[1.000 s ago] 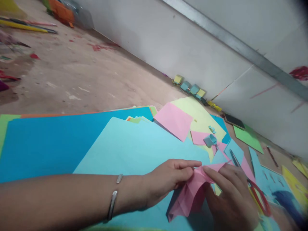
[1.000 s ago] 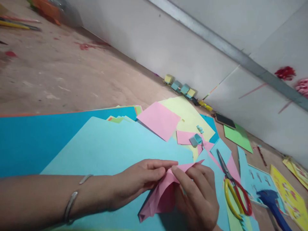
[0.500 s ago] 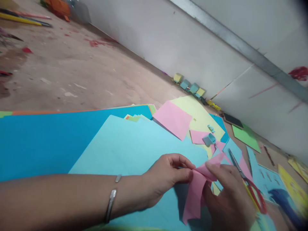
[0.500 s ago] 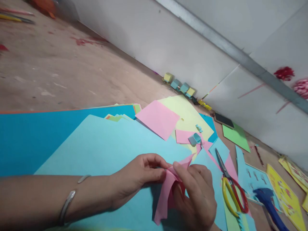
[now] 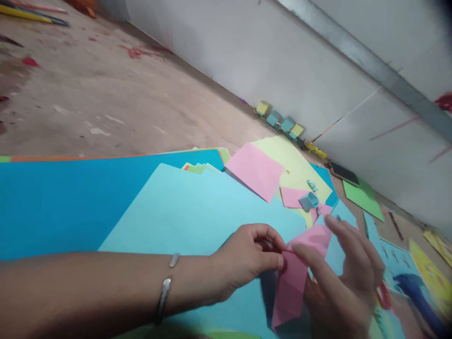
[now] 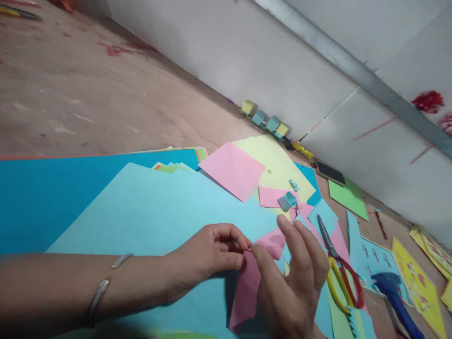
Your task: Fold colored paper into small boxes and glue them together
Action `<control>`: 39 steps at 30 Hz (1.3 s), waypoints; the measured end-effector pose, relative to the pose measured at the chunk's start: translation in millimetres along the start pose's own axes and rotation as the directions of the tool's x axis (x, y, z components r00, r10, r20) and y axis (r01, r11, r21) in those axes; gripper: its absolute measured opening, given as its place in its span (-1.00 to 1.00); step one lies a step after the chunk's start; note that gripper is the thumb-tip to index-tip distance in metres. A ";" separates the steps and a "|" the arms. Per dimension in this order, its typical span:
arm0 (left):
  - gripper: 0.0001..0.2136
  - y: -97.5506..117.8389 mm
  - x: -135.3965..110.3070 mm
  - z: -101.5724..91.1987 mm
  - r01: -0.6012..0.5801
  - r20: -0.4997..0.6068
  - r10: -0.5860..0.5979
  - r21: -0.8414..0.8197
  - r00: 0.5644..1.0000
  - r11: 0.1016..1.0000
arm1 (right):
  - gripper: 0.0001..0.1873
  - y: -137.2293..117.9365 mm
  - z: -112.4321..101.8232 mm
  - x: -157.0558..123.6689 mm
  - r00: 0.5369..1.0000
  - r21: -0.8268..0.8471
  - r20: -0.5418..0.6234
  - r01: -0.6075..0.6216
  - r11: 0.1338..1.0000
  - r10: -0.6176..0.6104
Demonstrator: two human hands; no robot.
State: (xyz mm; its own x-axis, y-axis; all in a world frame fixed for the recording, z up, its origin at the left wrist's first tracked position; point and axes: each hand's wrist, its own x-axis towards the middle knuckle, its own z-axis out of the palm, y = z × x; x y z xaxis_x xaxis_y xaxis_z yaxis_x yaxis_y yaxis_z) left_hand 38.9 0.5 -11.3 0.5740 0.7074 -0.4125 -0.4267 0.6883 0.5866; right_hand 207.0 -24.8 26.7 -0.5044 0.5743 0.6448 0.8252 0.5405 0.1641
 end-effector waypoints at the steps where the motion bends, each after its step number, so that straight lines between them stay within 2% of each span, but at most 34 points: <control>1: -0.79 -0.9 0.2 0.0 -0.012 0.001 0.012 0.001 1.000 1.000 | -0.75 -0.1 -1.5 -0.4 1.000 0.015 0.023 0.015 1.000 -0.015; 4: -0.82 -1.5 0.4 0.2 -0.034 0.006 0.034 0.015 0.999 0.999 | -0.77 1.1 -8.1 -1.6 0.993 0.070 0.101 0.058 0.996 -0.065; 8: -0.85 -0.2 0.2 0.2 -0.029 0.003 0.029 0.061 1.000 0.998 | -0.80 2.5 -16.3 -1.1 0.984 0.114 0.130 0.107 0.988 -0.121; 12: -0.86 -0.4 0.6 0.4 0.005 0.010 -0.006 0.101 1.000 0.995 | -0.66 -0.8 -18.3 0.3 0.977 0.086 0.173 0.114 0.990 -0.127; 18: -0.88 -3.7 2.7 0.0 0.011 -0.012 -0.009 0.170 1.000 0.985 | -0.67 -1.7 -18.3 -3.8 0.982 0.026 0.176 0.063 0.998 -0.067; 24: -0.86 -0.9 1.7 0.2 -0.006 0.056 -0.004 0.178 0.998 0.984 | -0.73 3.9 -17.8 -1.2 0.978 0.052 0.205 0.035 0.998 -0.045; 34: -0.85 -0.3 3.0 1.0 0.028 0.031 -0.033 0.146 0.999 0.989 | -0.60 7.6 -11.6 -3.5 0.968 0.115 0.244 0.026 0.993 -0.054; 39: -0.86 4.2 3.0 1.0 0.058 0.051 -0.065 0.130 0.997 0.990 | -0.52 6.1 -15.4 2.1 0.959 0.063 0.275 -0.093 0.994 0.072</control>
State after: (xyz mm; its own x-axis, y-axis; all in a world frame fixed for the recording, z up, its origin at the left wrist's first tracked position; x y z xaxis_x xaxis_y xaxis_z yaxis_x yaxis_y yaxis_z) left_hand 39.5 5.4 -9.4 0.6352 0.6522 -0.4136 -0.2984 0.7013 0.6474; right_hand 214.9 -29.8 40.5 -0.4939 0.7588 0.4246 0.8508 0.5225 0.0558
